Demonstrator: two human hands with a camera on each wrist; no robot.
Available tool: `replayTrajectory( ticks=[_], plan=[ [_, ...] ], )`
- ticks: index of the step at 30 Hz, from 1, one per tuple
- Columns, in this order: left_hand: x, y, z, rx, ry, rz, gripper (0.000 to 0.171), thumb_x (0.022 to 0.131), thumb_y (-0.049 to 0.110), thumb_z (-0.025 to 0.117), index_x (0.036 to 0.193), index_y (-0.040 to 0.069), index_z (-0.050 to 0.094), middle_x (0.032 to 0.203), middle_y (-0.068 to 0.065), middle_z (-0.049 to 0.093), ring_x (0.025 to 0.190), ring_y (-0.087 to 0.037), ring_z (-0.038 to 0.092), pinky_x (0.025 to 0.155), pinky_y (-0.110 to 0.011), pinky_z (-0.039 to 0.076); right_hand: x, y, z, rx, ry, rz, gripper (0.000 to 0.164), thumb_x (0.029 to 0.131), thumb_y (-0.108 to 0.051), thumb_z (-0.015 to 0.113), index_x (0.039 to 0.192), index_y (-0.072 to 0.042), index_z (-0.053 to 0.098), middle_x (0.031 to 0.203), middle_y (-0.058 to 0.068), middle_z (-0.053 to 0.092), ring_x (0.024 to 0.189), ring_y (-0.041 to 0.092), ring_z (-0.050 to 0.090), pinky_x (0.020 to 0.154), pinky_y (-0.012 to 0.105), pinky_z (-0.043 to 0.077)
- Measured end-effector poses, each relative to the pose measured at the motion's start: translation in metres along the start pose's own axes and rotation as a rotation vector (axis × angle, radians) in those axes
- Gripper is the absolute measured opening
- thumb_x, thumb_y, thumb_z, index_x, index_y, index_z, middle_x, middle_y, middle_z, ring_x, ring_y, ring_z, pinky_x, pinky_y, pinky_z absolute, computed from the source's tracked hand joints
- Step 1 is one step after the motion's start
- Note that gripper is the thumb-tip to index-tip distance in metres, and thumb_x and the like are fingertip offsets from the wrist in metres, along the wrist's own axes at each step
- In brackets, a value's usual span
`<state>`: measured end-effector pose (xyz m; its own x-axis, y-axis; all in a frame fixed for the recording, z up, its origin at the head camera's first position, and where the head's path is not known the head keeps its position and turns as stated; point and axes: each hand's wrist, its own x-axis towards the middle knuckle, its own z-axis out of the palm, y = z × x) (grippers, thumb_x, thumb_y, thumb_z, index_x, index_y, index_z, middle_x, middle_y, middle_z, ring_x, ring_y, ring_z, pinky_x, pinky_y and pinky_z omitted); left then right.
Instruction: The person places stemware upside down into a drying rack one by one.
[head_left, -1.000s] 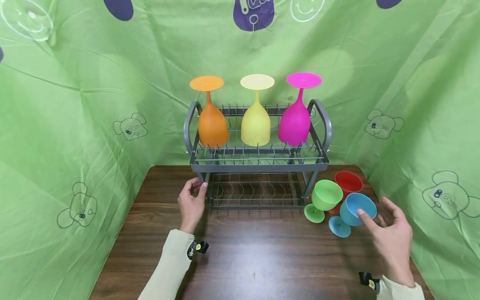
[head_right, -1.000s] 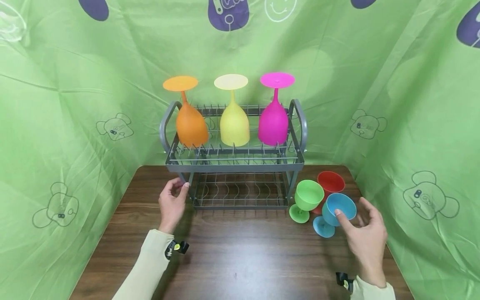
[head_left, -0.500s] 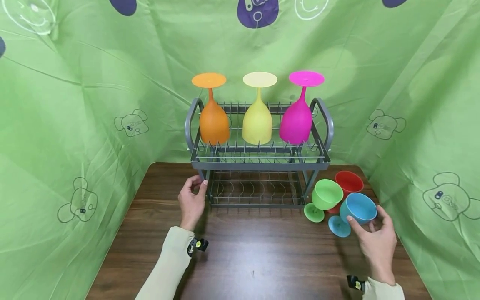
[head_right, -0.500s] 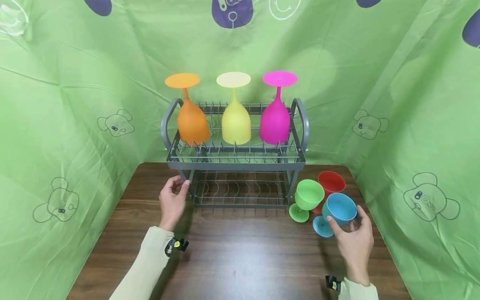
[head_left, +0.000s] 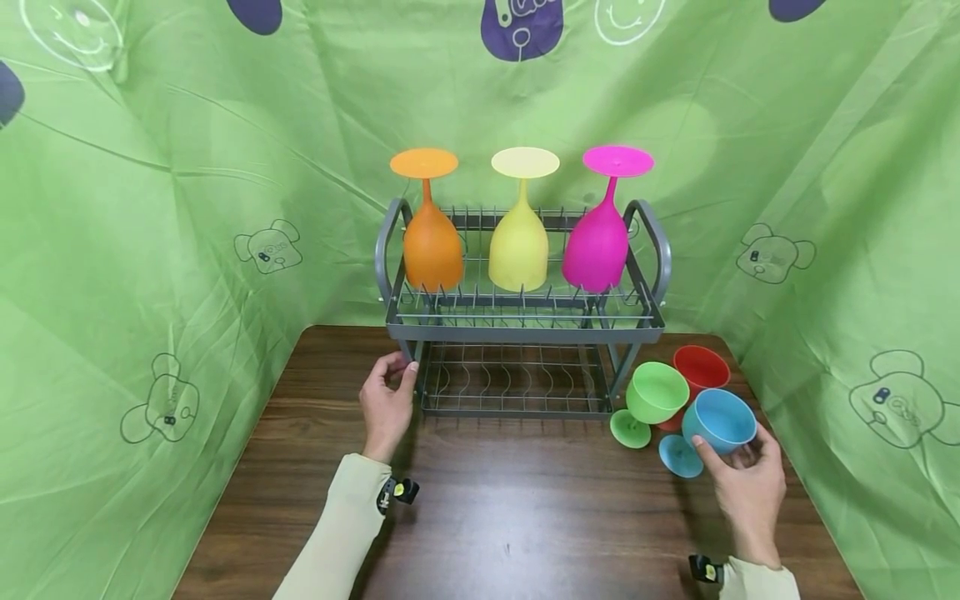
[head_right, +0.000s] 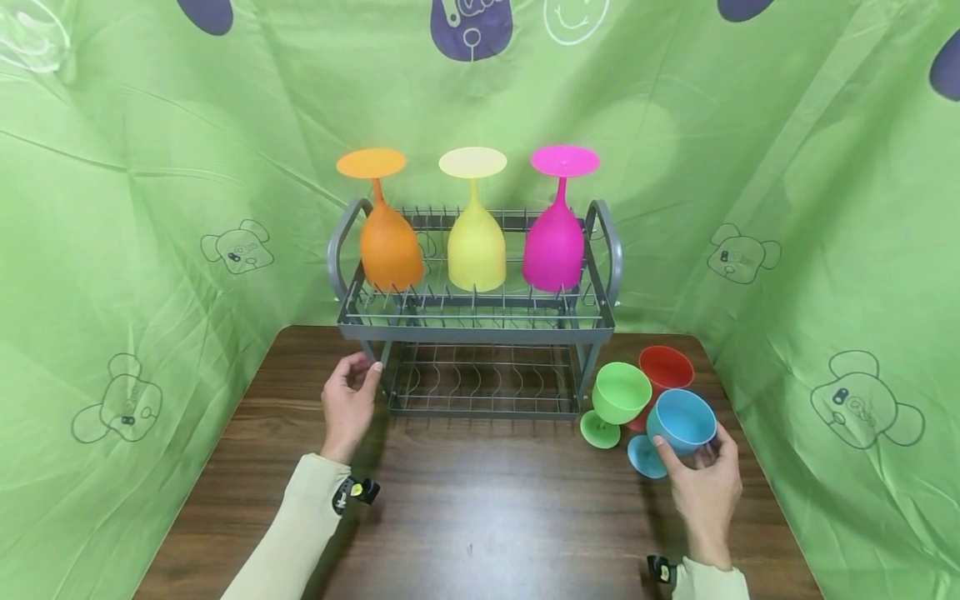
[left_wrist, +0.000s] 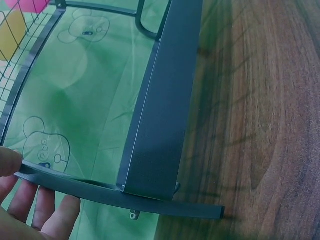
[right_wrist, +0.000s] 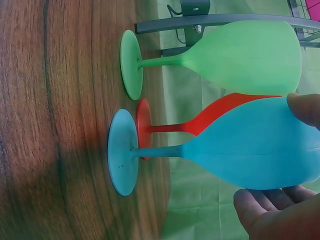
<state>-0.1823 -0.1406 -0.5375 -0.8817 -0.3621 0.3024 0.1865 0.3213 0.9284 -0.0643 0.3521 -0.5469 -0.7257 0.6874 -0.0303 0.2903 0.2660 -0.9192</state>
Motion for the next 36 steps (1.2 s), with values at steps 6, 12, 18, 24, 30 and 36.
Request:
replayTrajectory(
  ticks=[6,12,18,24,30,36],
  plan=[
    [0.000,0.000,0.001,0.000,0.006,0.007,0.020,0.099,0.019,0.077,0.116,0.010,0.074,0.111,-0.011,0.077,0.102,-0.025,0.073,0.077,-0.025,0.055,0.001,0.001,-0.001,0.002,-0.010,0.007,0.094,0.085,-0.031,0.091,0.162,-0.022,0.038,0.162,0.015,0.046,0.143,0.036,0.053,0.110,0.018,0.048],
    [0.000,-0.001,0.000,-0.003,-0.003,0.005,0.020,0.099,0.021,0.077,0.117,0.011,0.074,0.111,-0.011,0.077,0.103,-0.025,0.074,0.075,-0.017,0.053,0.000,0.000,-0.005,0.007,0.011,0.015,0.095,0.085,-0.031,0.091,0.163,-0.025,0.037,0.158,0.013,0.048,0.141,0.027,0.054,0.112,0.019,0.048],
    [-0.003,-0.003,-0.004,-0.036,-0.001,-0.006,0.019,0.099,0.014,0.075,0.117,0.009,0.074,0.112,-0.012,0.076,0.103,-0.023,0.070,0.076,-0.011,0.049,-0.006,-0.002,-0.009,0.064,0.051,0.002,0.093,0.081,-0.022,0.094,0.158,-0.024,0.040,0.140,-0.002,0.053,0.124,0.012,0.057,0.096,0.005,0.049],
    [-0.008,0.007,-0.004,-0.061,0.028,-0.020,0.020,0.099,0.007,0.074,0.118,0.003,0.073,0.114,-0.018,0.075,0.101,-0.022,0.066,0.072,-0.008,0.046,-0.015,-0.012,-0.018,0.130,0.069,-0.019,0.092,0.079,-0.014,0.095,0.155,-0.023,0.043,0.137,-0.006,0.053,0.122,0.009,0.057,0.095,0.004,0.049],
    [-0.020,0.030,-0.009,-0.109,0.023,-0.038,0.028,0.097,0.003,0.074,0.123,-0.005,0.068,0.118,-0.025,0.072,0.101,-0.028,0.066,0.069,-0.008,0.052,-0.035,-0.034,-0.020,0.118,0.088,-0.171,0.088,0.077,-0.005,0.094,0.152,-0.020,0.051,0.136,-0.008,0.057,0.115,0.004,0.059,0.094,0.004,0.048],
    [-0.039,0.039,-0.017,-0.075,-0.087,-0.016,0.026,0.096,0.012,0.079,0.120,0.005,0.071,0.116,-0.014,0.074,0.102,-0.020,0.068,0.078,-0.015,0.059,-0.056,-0.059,-0.017,0.049,0.034,-0.444,0.090,0.068,0.006,0.095,0.148,-0.018,0.060,0.129,-0.011,0.063,0.110,0.002,0.062,0.090,0.003,0.048]
  ],
)
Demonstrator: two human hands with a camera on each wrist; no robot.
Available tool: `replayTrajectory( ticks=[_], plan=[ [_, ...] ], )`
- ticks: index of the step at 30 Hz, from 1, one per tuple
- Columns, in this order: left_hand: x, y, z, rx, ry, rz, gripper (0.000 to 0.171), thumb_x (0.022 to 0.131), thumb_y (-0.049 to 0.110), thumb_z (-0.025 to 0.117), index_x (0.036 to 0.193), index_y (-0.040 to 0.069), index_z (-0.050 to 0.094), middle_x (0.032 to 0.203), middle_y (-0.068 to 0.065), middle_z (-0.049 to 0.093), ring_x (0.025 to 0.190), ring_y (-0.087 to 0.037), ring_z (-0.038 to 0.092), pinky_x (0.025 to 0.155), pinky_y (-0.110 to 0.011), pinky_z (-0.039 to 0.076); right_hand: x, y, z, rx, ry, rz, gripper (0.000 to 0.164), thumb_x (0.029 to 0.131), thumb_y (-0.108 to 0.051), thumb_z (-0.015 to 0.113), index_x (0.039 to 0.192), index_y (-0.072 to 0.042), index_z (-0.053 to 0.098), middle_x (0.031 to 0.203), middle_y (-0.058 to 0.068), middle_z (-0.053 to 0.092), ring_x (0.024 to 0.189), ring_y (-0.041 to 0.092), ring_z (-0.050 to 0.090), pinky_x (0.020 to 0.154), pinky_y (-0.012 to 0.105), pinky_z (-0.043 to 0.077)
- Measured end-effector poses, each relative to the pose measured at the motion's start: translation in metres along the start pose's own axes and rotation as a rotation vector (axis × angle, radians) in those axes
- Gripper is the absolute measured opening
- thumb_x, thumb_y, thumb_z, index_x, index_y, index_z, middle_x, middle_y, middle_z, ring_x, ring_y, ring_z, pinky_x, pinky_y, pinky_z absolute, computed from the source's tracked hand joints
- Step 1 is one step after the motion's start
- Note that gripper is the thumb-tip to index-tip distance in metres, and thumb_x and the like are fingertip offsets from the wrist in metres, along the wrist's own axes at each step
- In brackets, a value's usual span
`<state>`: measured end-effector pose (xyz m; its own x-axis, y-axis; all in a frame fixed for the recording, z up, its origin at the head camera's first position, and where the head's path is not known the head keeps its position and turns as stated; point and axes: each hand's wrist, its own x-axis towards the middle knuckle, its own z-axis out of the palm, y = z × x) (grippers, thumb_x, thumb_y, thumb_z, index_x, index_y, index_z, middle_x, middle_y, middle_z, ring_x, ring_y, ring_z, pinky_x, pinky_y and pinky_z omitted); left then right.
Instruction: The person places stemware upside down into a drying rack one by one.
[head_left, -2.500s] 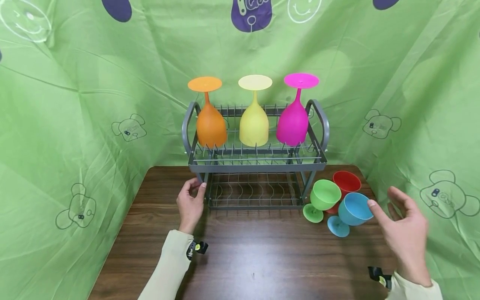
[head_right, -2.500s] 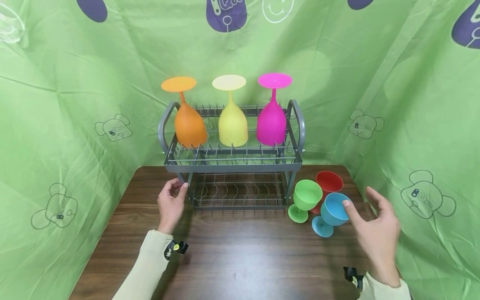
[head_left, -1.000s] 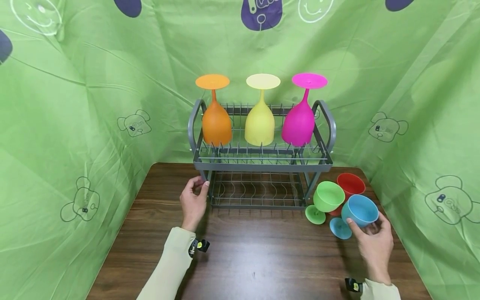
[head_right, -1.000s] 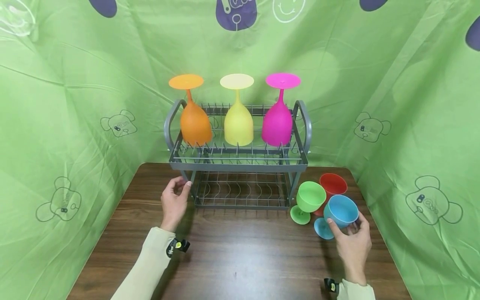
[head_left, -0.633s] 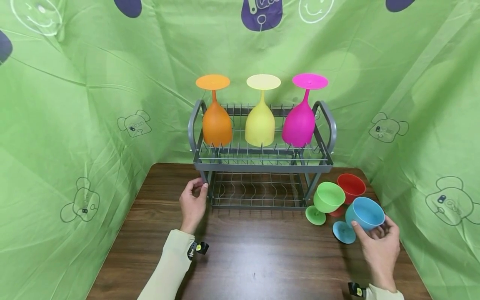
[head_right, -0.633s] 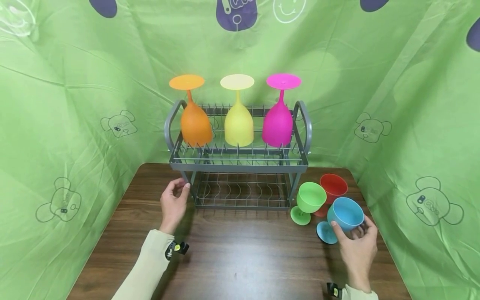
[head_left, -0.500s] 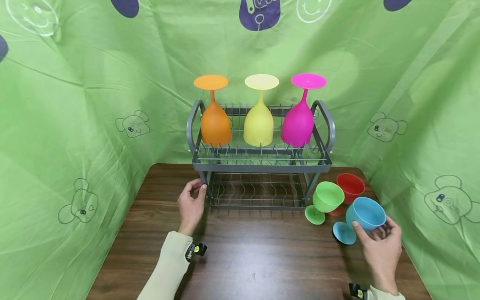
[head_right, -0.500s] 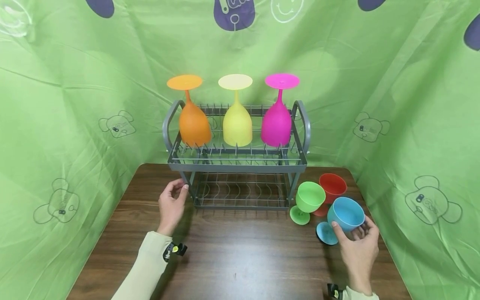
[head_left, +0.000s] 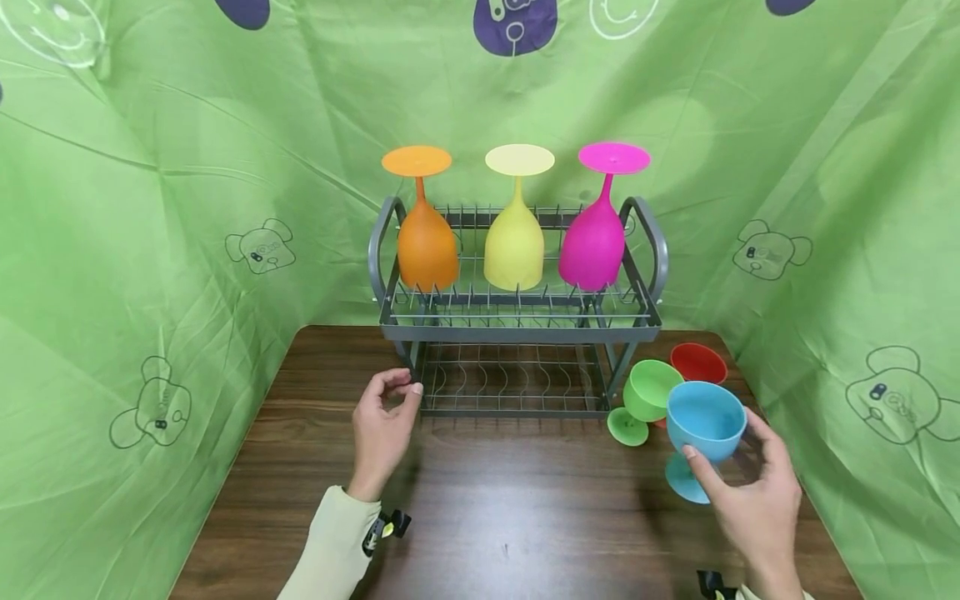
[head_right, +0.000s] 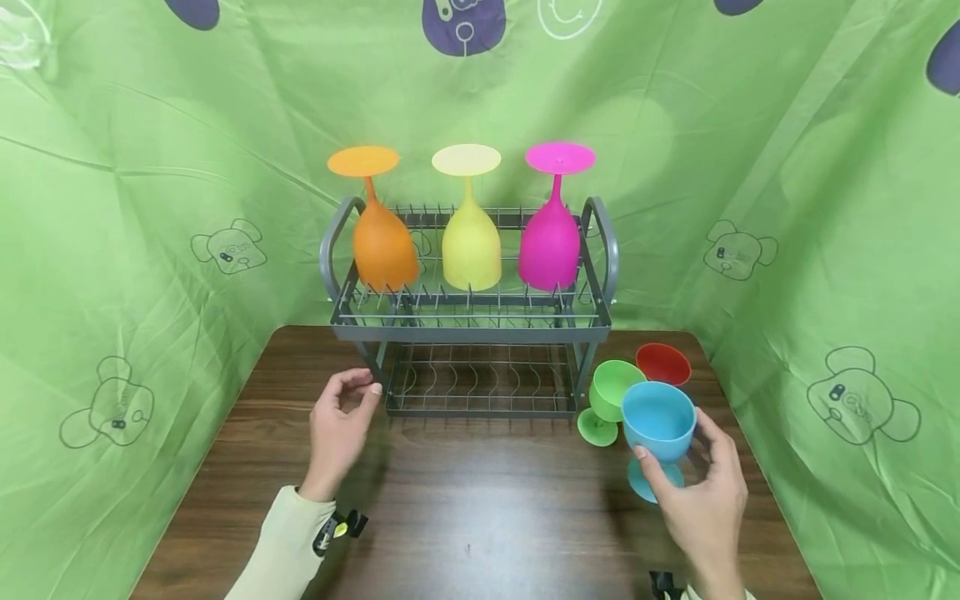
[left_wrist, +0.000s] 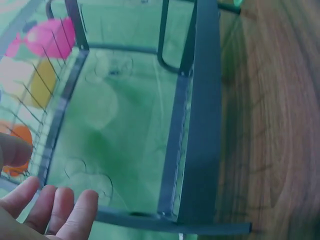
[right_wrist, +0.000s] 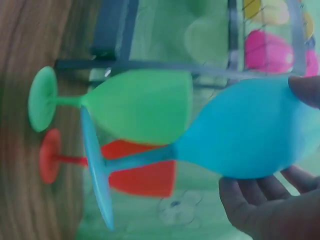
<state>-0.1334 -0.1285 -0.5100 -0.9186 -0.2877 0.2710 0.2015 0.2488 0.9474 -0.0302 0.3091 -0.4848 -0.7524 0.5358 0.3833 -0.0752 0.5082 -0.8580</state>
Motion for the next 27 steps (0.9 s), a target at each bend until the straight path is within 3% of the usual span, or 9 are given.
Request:
replayTrajectory(
  ticks=[4,9,16,19,23,27],
  plan=[
    [-0.017,0.006,-0.003,-0.010,-0.084,0.016,0.023,0.096,0.016,0.080,0.117,0.013,0.072,0.114,-0.004,0.072,0.104,-0.018,0.070,0.081,-0.026,0.064,-0.002,-0.018,0.004,-0.002,-0.118,-0.150,0.094,0.064,0.011,0.095,0.148,-0.014,0.061,0.132,-0.005,0.062,0.111,0.001,0.066,0.091,0.004,0.051],
    [-0.035,0.013,-0.004,-0.007,-0.161,0.028,0.024,0.094,0.015,0.082,0.116,0.017,0.072,0.115,-0.001,0.071,0.105,-0.022,0.071,0.083,-0.029,0.065,-0.006,-0.038,0.008,-0.020,-0.286,-0.222,0.098,0.063,0.008,0.098,0.150,-0.013,0.058,0.135,0.006,0.063,0.112,-0.003,0.067,0.095,0.006,0.051],
    [-0.053,0.026,-0.003,0.007,-0.243,0.047,0.030,0.091,0.011,0.084,0.117,0.020,0.072,0.114,0.002,0.070,0.106,-0.017,0.069,0.089,-0.029,0.064,-0.009,-0.059,0.019,-0.084,-0.403,-0.372,0.097,0.059,-0.006,0.104,0.145,-0.017,0.061,0.134,0.003,0.067,0.113,-0.005,0.060,0.096,0.005,0.044],
    [-0.057,0.031,-0.002,0.006,-0.281,0.073,0.033,0.090,0.013,0.085,0.119,0.020,0.071,0.118,0.001,0.070,0.108,-0.016,0.068,0.091,-0.030,0.063,-0.011,-0.069,0.026,-0.132,-0.445,-0.446,0.096,0.060,-0.013,0.105,0.145,-0.020,0.062,0.136,-0.001,0.067,0.114,0.004,0.064,0.095,0.016,0.049],
    [-0.063,0.038,0.001,-0.001,-0.341,0.106,0.036,0.090,0.015,0.085,0.123,0.021,0.070,0.123,0.001,0.069,0.112,-0.017,0.067,0.091,-0.030,0.063,-0.016,-0.080,0.034,-0.164,-0.507,-0.528,0.094,0.062,-0.019,0.104,0.146,-0.023,0.061,0.139,-0.003,0.066,0.117,0.020,0.067,0.091,0.040,0.057],
    [-0.070,0.047,0.006,-0.009,-0.392,0.138,0.042,0.091,0.019,0.085,0.129,0.022,0.069,0.128,0.001,0.068,0.115,-0.017,0.066,0.092,-0.032,0.064,-0.020,-0.089,0.043,-0.154,-0.587,-0.573,0.091,0.066,-0.022,0.102,0.147,-0.023,0.060,0.142,-0.005,0.064,0.121,0.021,0.066,0.090,0.050,0.060]
  ],
)
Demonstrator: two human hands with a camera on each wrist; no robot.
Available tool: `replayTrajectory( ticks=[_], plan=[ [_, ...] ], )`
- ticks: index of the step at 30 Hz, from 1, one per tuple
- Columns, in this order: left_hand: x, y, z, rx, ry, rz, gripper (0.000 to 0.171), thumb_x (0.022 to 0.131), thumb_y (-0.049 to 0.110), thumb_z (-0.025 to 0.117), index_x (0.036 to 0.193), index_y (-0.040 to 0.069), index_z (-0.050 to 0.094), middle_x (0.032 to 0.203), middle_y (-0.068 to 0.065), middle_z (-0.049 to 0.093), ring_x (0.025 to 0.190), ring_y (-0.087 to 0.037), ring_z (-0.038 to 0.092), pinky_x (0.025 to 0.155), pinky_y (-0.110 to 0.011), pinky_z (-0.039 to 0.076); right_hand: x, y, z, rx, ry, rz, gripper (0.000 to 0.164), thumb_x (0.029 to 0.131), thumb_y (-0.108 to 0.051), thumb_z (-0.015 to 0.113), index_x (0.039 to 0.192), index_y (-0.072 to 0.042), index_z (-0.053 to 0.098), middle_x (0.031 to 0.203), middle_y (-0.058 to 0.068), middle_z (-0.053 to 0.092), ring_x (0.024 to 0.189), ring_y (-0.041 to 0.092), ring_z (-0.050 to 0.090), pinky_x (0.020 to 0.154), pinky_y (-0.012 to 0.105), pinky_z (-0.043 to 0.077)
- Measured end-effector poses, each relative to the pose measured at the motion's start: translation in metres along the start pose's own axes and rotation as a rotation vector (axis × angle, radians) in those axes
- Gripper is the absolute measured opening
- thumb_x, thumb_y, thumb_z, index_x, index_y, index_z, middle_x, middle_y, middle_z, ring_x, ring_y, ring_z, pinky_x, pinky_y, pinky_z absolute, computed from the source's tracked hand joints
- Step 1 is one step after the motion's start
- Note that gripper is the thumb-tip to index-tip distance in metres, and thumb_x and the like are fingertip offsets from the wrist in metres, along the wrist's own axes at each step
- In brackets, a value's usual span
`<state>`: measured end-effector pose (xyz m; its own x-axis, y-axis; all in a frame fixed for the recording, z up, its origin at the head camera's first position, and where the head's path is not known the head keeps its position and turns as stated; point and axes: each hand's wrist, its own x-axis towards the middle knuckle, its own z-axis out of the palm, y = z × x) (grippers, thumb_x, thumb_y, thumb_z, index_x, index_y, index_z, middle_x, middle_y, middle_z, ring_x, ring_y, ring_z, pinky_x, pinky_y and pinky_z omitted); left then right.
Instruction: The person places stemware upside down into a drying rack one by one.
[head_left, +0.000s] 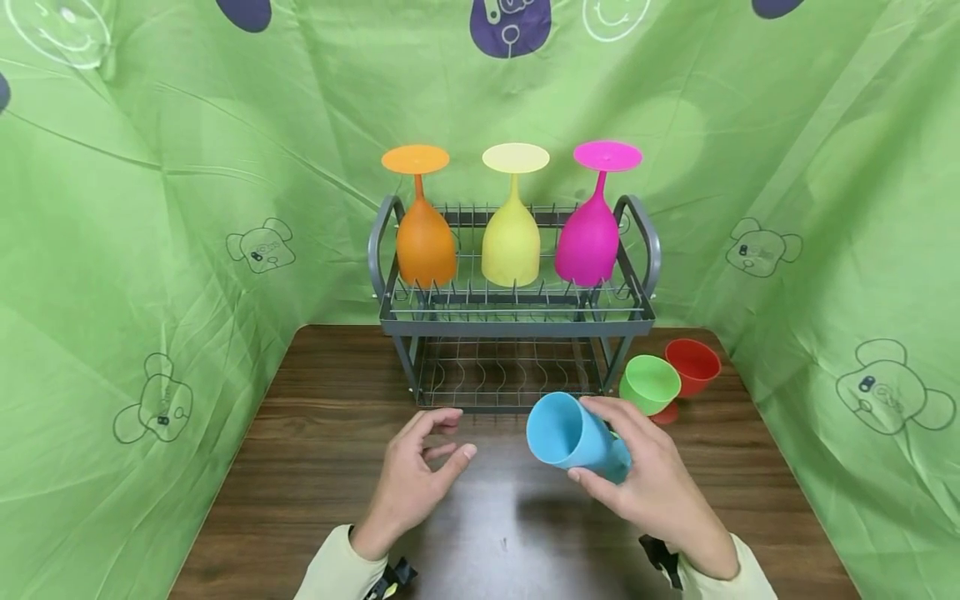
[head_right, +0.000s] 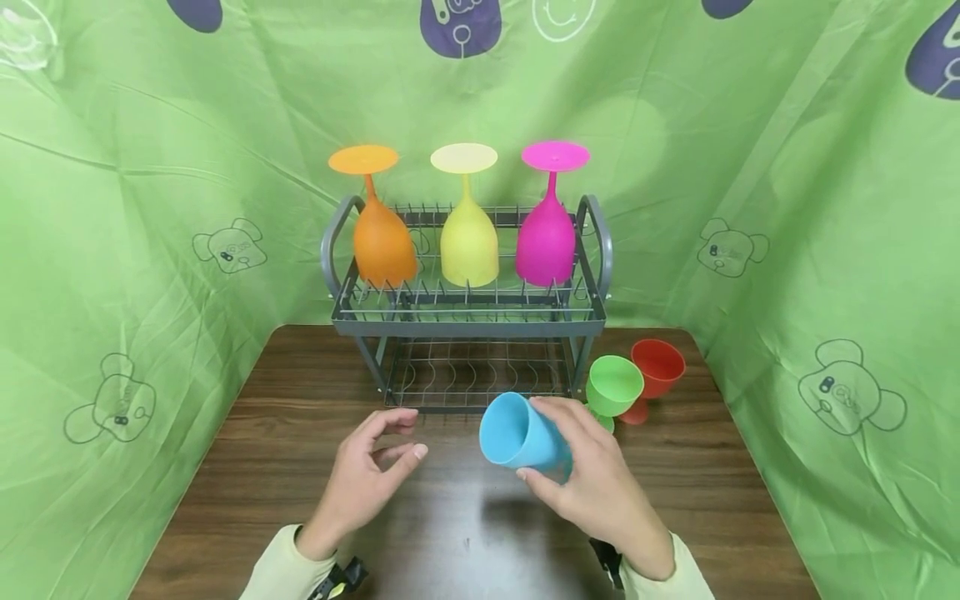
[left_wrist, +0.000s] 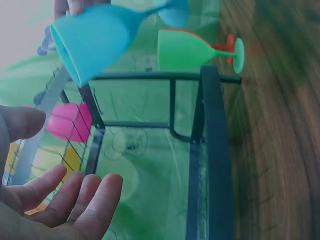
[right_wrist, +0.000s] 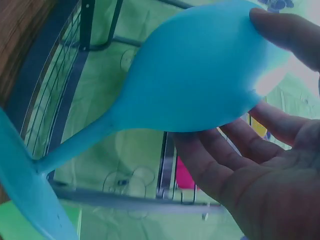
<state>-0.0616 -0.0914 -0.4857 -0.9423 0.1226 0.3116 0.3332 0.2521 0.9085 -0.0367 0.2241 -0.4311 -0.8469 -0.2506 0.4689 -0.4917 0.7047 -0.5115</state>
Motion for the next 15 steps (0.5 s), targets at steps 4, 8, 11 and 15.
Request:
replayTrajectory(
  ticks=[4,8,11,15],
  plan=[
    [0.002,0.009,0.009,-0.003,-0.040,0.046,0.048,0.092,0.025,0.085,0.135,0.023,0.066,0.132,0.001,0.067,0.121,-0.019,0.066,0.093,-0.037,0.064,0.008,-0.005,0.011,0.025,-0.052,-0.040,0.089,0.068,-0.026,0.101,0.147,-0.021,0.060,0.142,-0.006,0.063,0.123,0.019,0.064,0.092,0.049,0.059],
    [0.004,0.017,0.017,0.007,-0.060,0.060,0.059,0.088,0.032,0.088,0.142,0.026,0.062,0.138,0.004,0.063,0.126,-0.022,0.063,0.094,-0.036,0.064,0.018,-0.008,0.026,0.039,-0.101,-0.064,0.086,0.071,-0.030,0.100,0.147,-0.020,0.061,0.142,-0.005,0.063,0.125,0.020,0.064,0.096,0.049,0.059],
    [0.006,0.020,0.020,0.023,-0.068,0.042,0.068,0.085,0.037,0.090,0.145,0.029,0.060,0.142,0.006,0.060,0.129,-0.025,0.062,0.095,-0.035,0.063,0.025,-0.011,0.035,0.044,-0.140,-0.060,0.084,0.073,-0.030,0.099,0.146,-0.020,0.061,0.142,-0.006,0.063,0.126,0.019,0.064,0.096,0.046,0.060],
    [0.007,0.021,0.022,0.033,-0.076,0.010,0.075,0.082,0.039,0.093,0.148,0.027,0.058,0.144,0.005,0.058,0.132,-0.029,0.061,0.096,-0.034,0.062,0.032,-0.015,0.043,0.061,-0.186,-0.069,0.080,0.074,-0.028,0.098,0.145,-0.019,0.062,0.141,-0.007,0.062,0.124,0.016,0.064,0.096,0.042,0.060]
  ],
)
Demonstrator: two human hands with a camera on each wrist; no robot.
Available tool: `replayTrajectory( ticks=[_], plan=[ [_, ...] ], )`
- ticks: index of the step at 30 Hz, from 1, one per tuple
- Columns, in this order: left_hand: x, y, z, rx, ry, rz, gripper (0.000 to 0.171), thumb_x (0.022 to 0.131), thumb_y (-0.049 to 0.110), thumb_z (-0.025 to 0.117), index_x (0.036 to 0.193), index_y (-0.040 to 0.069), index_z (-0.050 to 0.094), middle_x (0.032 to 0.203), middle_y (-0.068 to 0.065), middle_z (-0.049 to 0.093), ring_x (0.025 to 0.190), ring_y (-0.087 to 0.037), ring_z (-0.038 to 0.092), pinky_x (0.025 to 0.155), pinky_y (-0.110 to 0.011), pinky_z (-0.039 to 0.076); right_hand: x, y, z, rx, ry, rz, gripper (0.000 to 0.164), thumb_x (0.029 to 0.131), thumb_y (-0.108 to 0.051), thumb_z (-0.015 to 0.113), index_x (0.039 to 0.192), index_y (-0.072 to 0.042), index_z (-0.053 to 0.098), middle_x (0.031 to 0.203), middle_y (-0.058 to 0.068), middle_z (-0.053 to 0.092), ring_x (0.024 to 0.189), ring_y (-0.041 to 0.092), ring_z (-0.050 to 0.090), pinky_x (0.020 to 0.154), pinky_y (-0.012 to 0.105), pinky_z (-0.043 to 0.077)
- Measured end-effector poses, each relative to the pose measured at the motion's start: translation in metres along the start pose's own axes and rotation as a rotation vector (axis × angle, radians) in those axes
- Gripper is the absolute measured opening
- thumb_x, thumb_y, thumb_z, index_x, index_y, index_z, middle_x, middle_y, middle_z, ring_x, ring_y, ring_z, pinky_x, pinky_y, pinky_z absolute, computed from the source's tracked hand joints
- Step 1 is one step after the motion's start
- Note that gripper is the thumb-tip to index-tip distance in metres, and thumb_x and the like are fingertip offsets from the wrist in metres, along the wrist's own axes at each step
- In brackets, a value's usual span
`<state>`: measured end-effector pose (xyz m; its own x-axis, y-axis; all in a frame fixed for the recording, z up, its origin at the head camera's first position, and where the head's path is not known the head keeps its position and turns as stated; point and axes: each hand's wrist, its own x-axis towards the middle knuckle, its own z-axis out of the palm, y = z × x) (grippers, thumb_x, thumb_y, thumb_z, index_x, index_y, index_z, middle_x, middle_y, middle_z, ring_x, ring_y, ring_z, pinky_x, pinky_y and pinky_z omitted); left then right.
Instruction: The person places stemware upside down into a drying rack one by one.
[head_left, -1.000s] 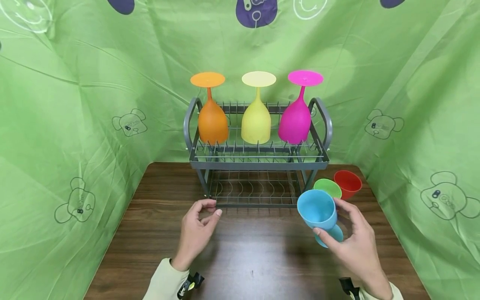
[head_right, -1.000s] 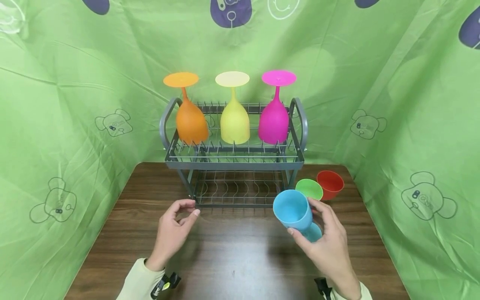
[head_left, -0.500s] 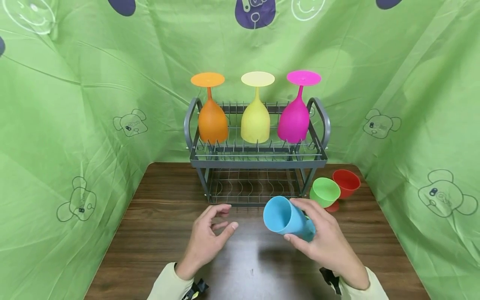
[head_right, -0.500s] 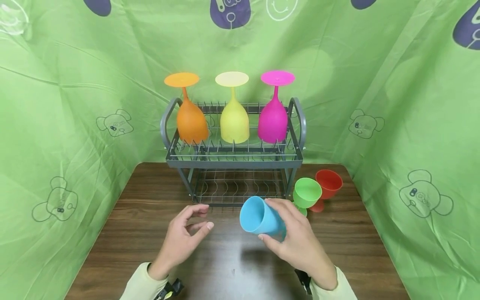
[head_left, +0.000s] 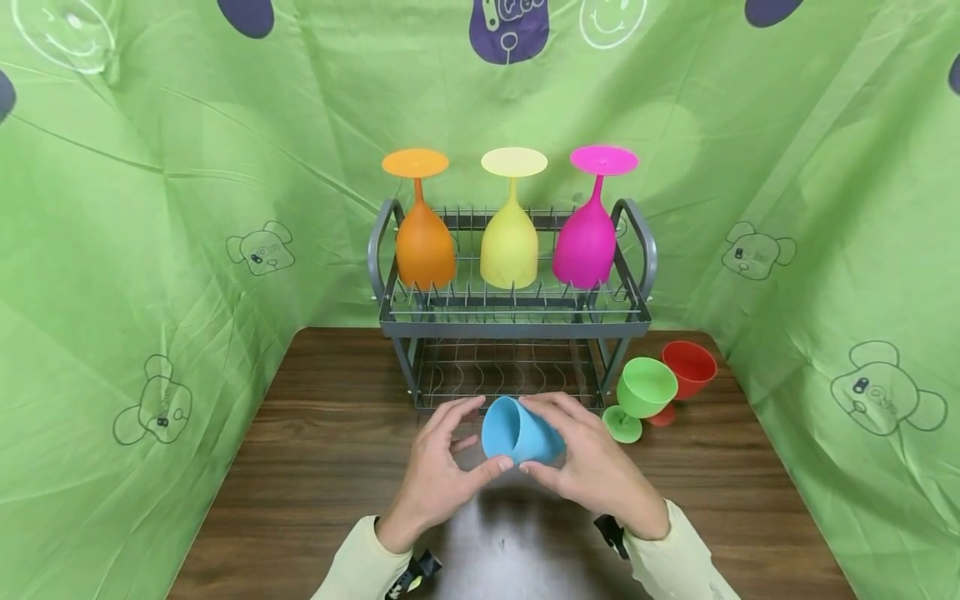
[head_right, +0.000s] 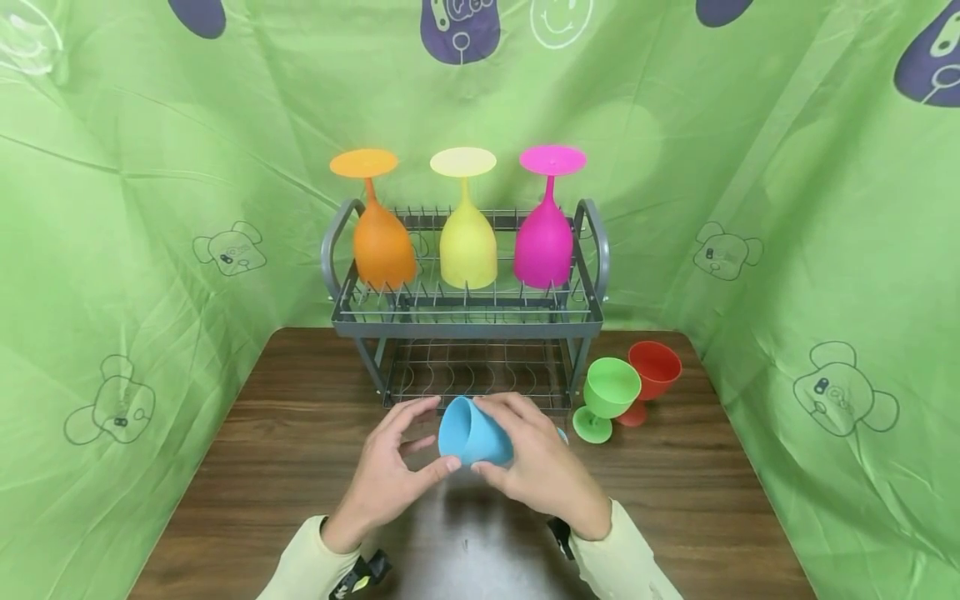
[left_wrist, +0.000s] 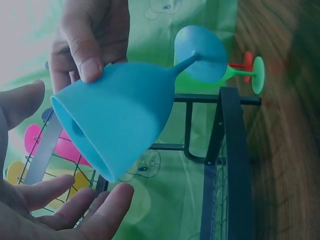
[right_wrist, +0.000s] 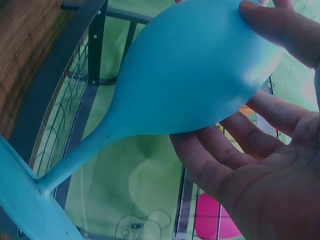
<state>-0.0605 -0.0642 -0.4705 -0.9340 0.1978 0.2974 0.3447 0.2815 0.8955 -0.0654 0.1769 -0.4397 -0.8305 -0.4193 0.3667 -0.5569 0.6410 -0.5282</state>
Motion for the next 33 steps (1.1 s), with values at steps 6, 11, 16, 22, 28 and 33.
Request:
replayTrajectory(
  ticks=[6,11,16,22,28,33],
  plan=[
    [0.001,-0.004,-0.001,0.005,-0.013,-0.035,0.078,0.081,0.040,0.093,0.148,0.025,0.058,0.145,-0.001,0.060,0.133,-0.024,0.061,0.093,-0.030,0.062,0.008,-0.005,0.009,-0.016,-0.054,-0.022,0.074,0.081,-0.032,0.094,0.146,-0.016,0.062,0.143,-0.005,0.061,0.126,0.016,0.063,0.097,0.040,0.060],
    [0.002,-0.008,-0.003,0.019,-0.025,-0.049,0.077,0.082,0.040,0.092,0.148,0.023,0.058,0.144,-0.002,0.060,0.132,-0.025,0.060,0.091,-0.032,0.063,0.011,-0.007,0.014,-0.062,-0.074,-0.046,0.073,0.083,-0.034,0.092,0.147,-0.016,0.062,0.146,-0.005,0.059,0.131,0.016,0.059,0.099,0.040,0.060],
    [0.002,-0.012,-0.006,0.015,-0.049,-0.078,0.074,0.082,0.040,0.092,0.146,0.023,0.060,0.141,-0.002,0.061,0.129,-0.026,0.061,0.091,-0.035,0.064,0.012,-0.008,0.017,-0.077,-0.087,-0.073,0.074,0.082,-0.030,0.093,0.147,-0.016,0.061,0.146,-0.003,0.059,0.129,0.016,0.058,0.099,0.040,0.060],
    [0.002,-0.015,-0.006,-0.012,-0.047,-0.106,0.073,0.080,0.039,0.093,0.144,0.021,0.061,0.138,0.000,0.061,0.128,-0.025,0.061,0.089,-0.031,0.064,0.011,-0.007,0.018,-0.060,-0.089,-0.062,0.076,0.080,-0.028,0.094,0.147,-0.017,0.061,0.146,-0.004,0.059,0.130,0.016,0.059,0.100,0.040,0.060],
    [0.003,-0.016,-0.005,-0.055,-0.032,-0.108,0.072,0.080,0.035,0.093,0.142,0.018,0.061,0.135,-0.002,0.061,0.125,-0.027,0.061,0.087,-0.030,0.064,0.009,-0.008,0.016,-0.033,-0.058,-0.047,0.076,0.079,-0.029,0.095,0.146,-0.021,0.062,0.148,-0.004,0.059,0.133,0.018,0.060,0.101,0.043,0.060],
    [0.002,-0.017,-0.005,-0.112,-0.026,-0.083,0.072,0.082,0.028,0.092,0.144,0.014,0.058,0.136,-0.008,0.059,0.125,-0.032,0.060,0.088,-0.031,0.064,0.004,-0.009,0.015,0.023,0.027,-0.036,0.075,0.078,-0.031,0.095,0.145,-0.023,0.063,0.150,-0.006,0.058,0.135,0.019,0.060,0.099,0.044,0.060]
  ],
)
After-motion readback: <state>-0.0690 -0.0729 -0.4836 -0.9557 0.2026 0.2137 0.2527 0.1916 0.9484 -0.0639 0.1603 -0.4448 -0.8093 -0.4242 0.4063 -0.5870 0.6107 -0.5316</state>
